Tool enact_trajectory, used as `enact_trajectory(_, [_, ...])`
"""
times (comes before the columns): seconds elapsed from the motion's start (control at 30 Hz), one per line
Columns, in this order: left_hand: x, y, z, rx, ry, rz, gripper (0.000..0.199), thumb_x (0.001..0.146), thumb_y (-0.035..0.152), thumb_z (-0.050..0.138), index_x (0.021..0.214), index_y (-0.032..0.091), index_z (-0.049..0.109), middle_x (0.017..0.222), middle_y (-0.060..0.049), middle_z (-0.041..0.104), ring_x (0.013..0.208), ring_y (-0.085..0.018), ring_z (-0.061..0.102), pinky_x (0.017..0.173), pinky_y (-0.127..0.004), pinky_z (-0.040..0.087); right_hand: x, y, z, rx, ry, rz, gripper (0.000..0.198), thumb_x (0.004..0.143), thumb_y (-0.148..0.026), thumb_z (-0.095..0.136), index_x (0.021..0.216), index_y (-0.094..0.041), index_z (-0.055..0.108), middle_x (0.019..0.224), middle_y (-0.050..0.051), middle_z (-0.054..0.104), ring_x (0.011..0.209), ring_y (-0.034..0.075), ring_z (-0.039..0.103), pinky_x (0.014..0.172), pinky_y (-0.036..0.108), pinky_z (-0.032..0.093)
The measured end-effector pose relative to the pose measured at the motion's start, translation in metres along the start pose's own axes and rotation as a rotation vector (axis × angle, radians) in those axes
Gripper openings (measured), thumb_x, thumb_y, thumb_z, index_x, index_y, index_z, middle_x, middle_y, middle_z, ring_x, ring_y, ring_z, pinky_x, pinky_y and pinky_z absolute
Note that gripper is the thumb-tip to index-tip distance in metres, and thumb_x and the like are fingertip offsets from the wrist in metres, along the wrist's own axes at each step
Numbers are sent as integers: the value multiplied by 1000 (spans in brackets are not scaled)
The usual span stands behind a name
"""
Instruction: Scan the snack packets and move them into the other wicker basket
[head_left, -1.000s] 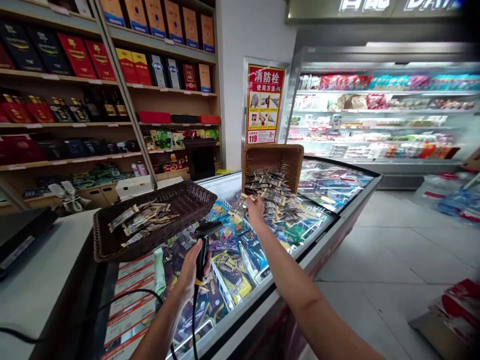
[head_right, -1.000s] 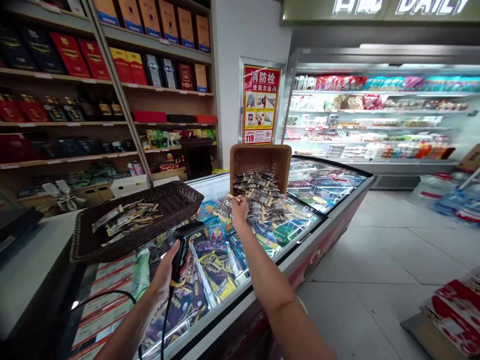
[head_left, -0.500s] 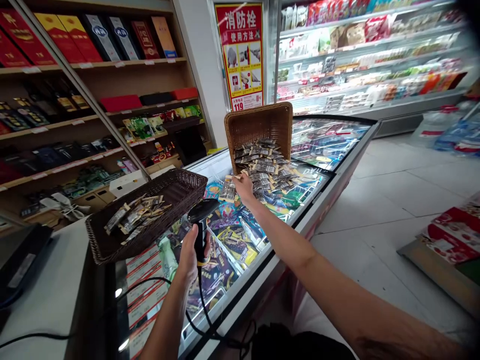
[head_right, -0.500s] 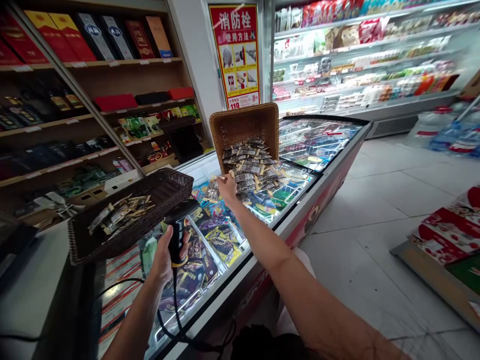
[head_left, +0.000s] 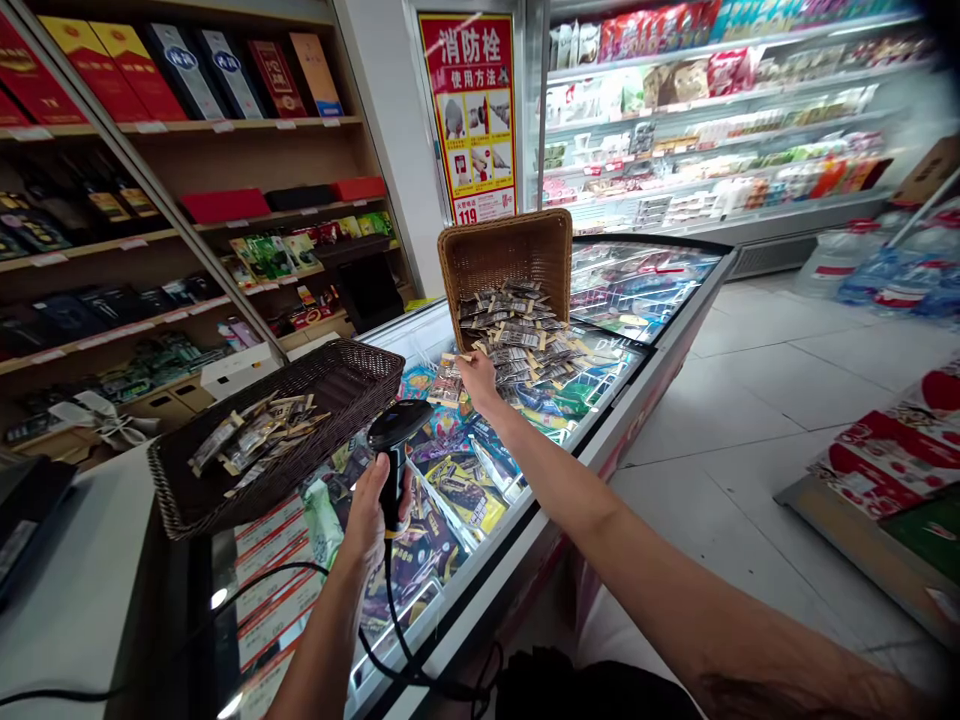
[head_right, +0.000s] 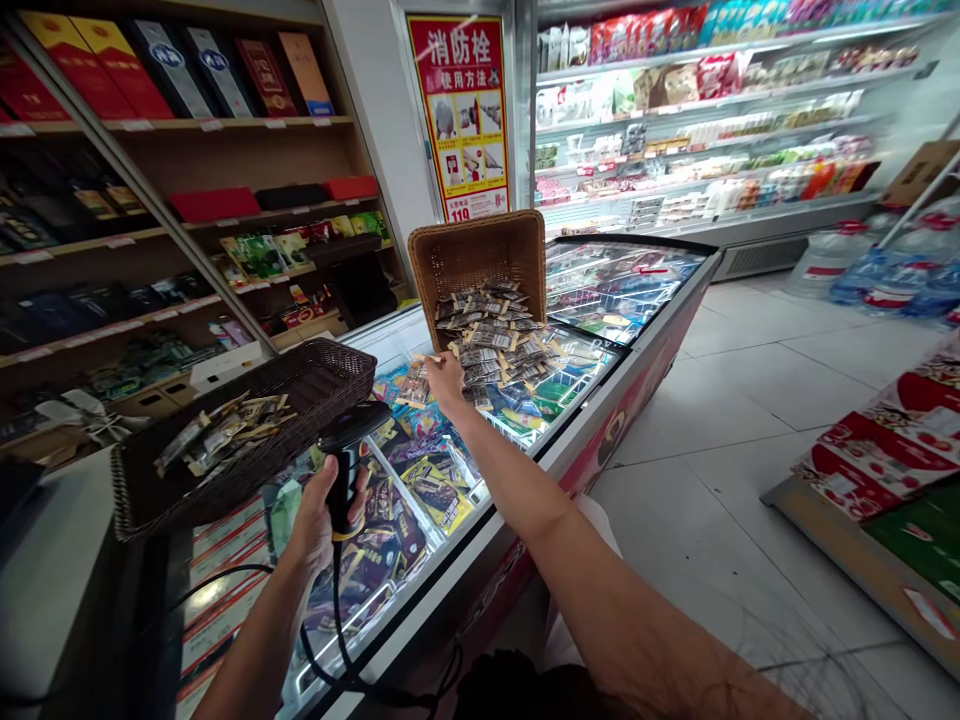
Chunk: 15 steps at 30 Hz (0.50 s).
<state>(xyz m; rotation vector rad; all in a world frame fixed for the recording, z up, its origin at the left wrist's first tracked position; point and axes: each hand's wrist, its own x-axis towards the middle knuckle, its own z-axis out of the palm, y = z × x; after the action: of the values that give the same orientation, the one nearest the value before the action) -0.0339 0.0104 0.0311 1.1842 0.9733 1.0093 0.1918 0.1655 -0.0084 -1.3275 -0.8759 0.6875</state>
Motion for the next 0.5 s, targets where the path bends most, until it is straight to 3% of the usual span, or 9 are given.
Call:
enact_trajectory(0.2, [0,0,1,-15,15,-5,62,76,80,68,85,18,63,48,6,46,41,-7,35,39,-19,30,-4,-9,0,18,-1,94,15,93,-40,59,94,-25,56,77,0,51,61,15,46,53,28,40])
enact_trajectory(0.37, [-1,3,4,-52,69,-16,60,74,75,73,95,20,62,54,7,48,41,-8,37,39,-19,31,-5,-19,-1,19,16,110,16,90,-40,59,91,-25,55,79,0,54,70,16,54,57,26,48])
enact_trajectory(0.5, [2,0,0,-51,80,-38,61,73,76,73,94,20,64,50,8,44,40,-9,35,39,-20,31,-5,-29,-3,157,3,82,17,87,-38,61,85,-26,49,78,-2,50,69,15,57,61,27,57])
